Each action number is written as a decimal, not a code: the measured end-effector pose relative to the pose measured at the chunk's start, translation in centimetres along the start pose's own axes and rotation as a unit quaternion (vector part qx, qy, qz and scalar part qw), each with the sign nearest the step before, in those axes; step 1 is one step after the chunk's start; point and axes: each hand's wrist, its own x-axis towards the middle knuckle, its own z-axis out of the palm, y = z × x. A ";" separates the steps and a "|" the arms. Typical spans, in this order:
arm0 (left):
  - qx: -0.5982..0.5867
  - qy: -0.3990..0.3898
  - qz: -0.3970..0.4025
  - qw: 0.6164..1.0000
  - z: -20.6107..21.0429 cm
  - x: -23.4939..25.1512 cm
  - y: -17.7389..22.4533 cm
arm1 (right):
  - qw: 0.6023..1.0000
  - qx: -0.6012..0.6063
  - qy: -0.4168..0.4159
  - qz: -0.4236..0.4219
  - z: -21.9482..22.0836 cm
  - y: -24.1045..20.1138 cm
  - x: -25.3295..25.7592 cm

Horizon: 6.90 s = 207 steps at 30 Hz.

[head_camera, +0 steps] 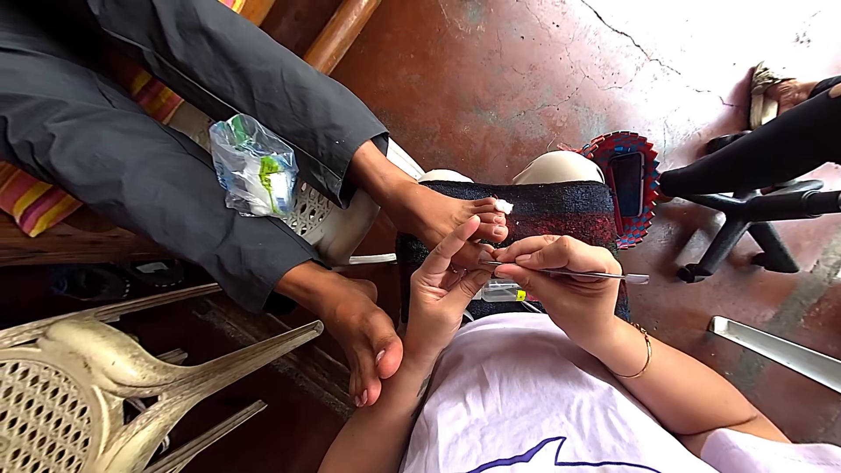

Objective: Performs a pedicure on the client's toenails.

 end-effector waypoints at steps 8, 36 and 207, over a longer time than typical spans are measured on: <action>-0.020 0.000 -0.002 1.000 0.1 0.1 0.0 | 0.994 -0.103 -0.031 -0.013 -0.2 -1.6 -0.1; -0.005 -0.008 -0.003 1.000 -0.1 -0.1 0.0 | 0.996 -0.052 -0.043 0.052 -0.5 -1.7 1.5; -0.035 -0.023 -0.002 0.999 -0.6 -0.5 -0.3 | 0.995 -0.083 -0.050 0.029 -0.1 -1.8 0.8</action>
